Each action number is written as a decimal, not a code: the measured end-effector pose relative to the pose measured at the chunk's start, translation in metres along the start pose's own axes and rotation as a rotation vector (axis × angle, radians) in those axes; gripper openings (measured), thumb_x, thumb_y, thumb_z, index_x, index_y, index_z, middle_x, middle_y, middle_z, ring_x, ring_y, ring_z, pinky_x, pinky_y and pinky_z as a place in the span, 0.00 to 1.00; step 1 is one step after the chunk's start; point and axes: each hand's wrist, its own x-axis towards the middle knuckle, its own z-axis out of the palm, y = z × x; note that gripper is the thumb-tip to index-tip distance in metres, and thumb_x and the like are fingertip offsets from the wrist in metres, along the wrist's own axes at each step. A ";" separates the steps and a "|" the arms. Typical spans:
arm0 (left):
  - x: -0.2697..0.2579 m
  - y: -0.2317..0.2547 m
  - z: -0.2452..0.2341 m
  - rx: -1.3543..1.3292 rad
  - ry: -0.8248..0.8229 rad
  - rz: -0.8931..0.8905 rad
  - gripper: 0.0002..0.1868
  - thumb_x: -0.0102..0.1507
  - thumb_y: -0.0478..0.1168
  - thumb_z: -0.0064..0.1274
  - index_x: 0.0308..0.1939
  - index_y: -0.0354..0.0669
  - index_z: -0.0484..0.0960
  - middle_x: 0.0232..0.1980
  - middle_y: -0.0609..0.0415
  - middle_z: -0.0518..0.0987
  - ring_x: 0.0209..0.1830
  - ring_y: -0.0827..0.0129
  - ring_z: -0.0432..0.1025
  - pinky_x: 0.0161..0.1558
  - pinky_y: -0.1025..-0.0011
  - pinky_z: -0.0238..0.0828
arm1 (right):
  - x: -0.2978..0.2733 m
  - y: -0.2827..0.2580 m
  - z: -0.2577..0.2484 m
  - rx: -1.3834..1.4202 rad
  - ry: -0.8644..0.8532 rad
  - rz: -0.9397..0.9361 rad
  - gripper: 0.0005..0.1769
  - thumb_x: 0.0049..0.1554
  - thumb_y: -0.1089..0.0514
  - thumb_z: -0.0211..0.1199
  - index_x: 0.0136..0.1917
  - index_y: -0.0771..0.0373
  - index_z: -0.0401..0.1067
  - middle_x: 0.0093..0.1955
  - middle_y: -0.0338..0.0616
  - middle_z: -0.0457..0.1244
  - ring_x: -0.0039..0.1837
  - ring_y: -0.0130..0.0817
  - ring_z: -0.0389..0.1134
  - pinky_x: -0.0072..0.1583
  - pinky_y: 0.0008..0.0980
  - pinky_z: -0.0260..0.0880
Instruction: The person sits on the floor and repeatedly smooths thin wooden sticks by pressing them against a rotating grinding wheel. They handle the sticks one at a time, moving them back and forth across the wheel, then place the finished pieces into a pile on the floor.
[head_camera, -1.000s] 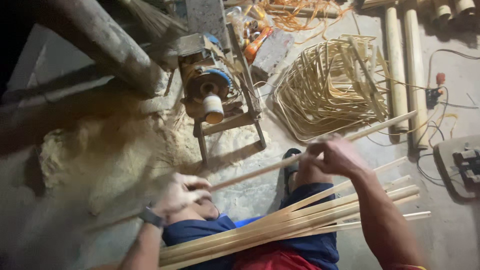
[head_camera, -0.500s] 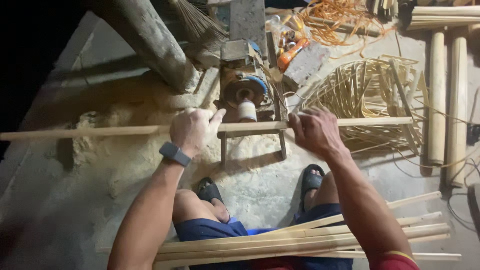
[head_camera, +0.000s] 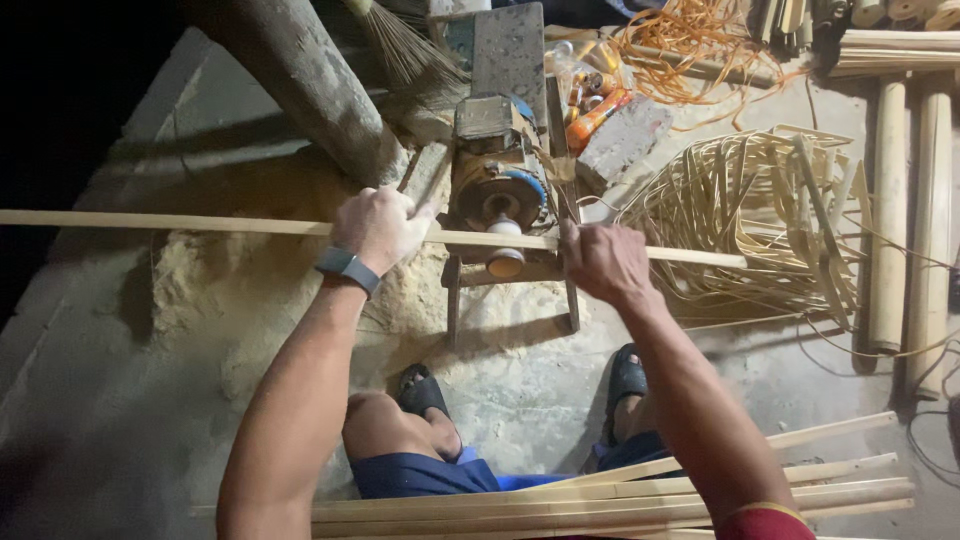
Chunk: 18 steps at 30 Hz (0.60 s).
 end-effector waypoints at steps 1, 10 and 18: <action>0.001 -0.003 0.000 -0.010 0.009 -0.031 0.22 0.61 0.62 0.56 0.29 0.51 0.90 0.29 0.42 0.83 0.29 0.46 0.79 0.35 0.52 0.76 | 0.000 -0.002 0.003 0.017 0.033 -0.018 0.36 0.67 0.42 0.44 0.25 0.63 0.70 0.22 0.55 0.60 0.26 0.54 0.61 0.38 0.51 0.61; -0.001 -0.013 0.003 -0.028 0.001 -0.177 0.15 0.61 0.53 0.54 0.26 0.53 0.88 0.33 0.44 0.83 0.33 0.44 0.78 0.39 0.53 0.75 | -0.010 -0.016 0.028 0.104 0.157 -0.017 0.33 0.67 0.45 0.45 0.29 0.63 0.74 0.25 0.59 0.61 0.30 0.60 0.64 0.40 0.55 0.64; -0.002 -0.011 0.014 -0.009 0.142 -0.100 0.12 0.58 0.51 0.57 0.25 0.55 0.90 0.30 0.44 0.82 0.31 0.44 0.77 0.37 0.51 0.75 | -0.015 0.003 0.072 0.309 0.165 -0.051 0.30 0.68 0.50 0.39 0.34 0.64 0.73 0.30 0.59 0.64 0.35 0.61 0.67 0.43 0.54 0.66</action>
